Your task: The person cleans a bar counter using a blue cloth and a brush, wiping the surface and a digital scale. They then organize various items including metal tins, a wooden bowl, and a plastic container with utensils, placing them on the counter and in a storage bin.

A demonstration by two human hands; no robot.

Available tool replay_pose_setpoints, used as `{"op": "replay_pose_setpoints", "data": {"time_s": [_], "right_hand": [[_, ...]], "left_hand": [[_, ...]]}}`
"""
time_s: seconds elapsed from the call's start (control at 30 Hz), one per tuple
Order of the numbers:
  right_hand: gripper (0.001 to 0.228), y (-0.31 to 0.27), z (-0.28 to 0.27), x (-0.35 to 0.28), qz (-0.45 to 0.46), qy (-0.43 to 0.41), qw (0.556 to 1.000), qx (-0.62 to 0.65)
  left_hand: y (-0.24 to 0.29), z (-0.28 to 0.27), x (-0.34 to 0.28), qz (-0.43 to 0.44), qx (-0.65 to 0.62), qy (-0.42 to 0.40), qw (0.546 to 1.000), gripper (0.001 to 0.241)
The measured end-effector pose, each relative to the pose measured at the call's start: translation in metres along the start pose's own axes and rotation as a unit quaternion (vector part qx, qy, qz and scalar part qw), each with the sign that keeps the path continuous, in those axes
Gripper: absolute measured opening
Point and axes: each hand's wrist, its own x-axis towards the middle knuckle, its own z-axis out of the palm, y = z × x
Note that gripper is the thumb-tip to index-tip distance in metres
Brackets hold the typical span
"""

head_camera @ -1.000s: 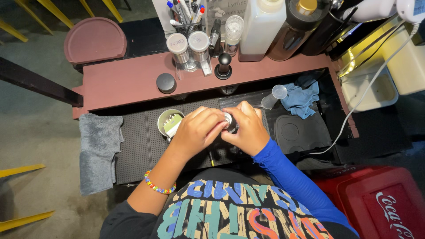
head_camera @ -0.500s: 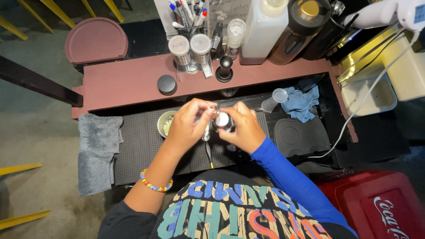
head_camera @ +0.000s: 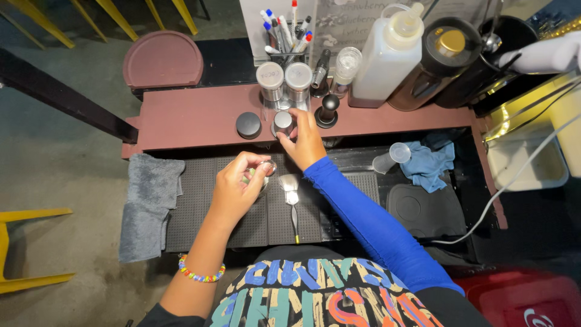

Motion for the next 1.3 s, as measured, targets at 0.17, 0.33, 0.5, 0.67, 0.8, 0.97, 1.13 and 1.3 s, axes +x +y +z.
{"op": "replay_pose_setpoints", "data": {"time_s": [0.17, 0.33, 0.5, 0.67, 0.8, 0.97, 1.13, 1.3], "right_hand": [[0.063, -0.008, -0.010, -0.023, -0.006, 0.017, 1.000, -0.002], [0.056, 0.002, -0.044, -0.048, 0.028, 0.036, 0.999, -0.019], [0.051, 0.038, -0.071, -0.013, 0.064, 0.123, 0.990, -0.036], [0.034, 0.066, -0.072, 0.011, 0.038, 0.030, 0.994, -0.093], [0.023, 0.063, -0.079, -0.014, 0.190, 0.056, 0.954, 0.227], [0.025, 0.038, -0.097, -0.058, 0.319, 0.042, 0.665, 0.674], [0.027, 0.005, -0.097, -0.062, 0.299, 0.009, 0.630, 0.717], [0.033, -0.018, -0.100, -0.066, 0.343, 0.024, 0.608, 0.716]], "left_hand": [[-0.015, -0.007, 0.006, -0.019, 0.003, 0.057, 0.998, 0.011], [-0.023, -0.004, 0.026, -0.116, 0.005, 0.079, 0.990, 0.016], [-0.016, 0.031, 0.045, -0.003, -0.086, 0.005, 0.996, 0.013], [-0.005, 0.064, 0.057, -0.035, -0.046, -0.013, 0.998, 0.010], [0.002, 0.062, 0.060, 0.041, -0.062, 0.045, 0.996, 0.007], [0.013, 0.069, 0.046, 0.168, -0.060, 0.093, 0.980, 0.008], [0.027, 0.088, 0.043, 0.276, -0.003, 0.092, 0.957, 0.017], [0.032, 0.096, 0.042, 0.274, -0.002, 0.080, 0.958, 0.018]]}}
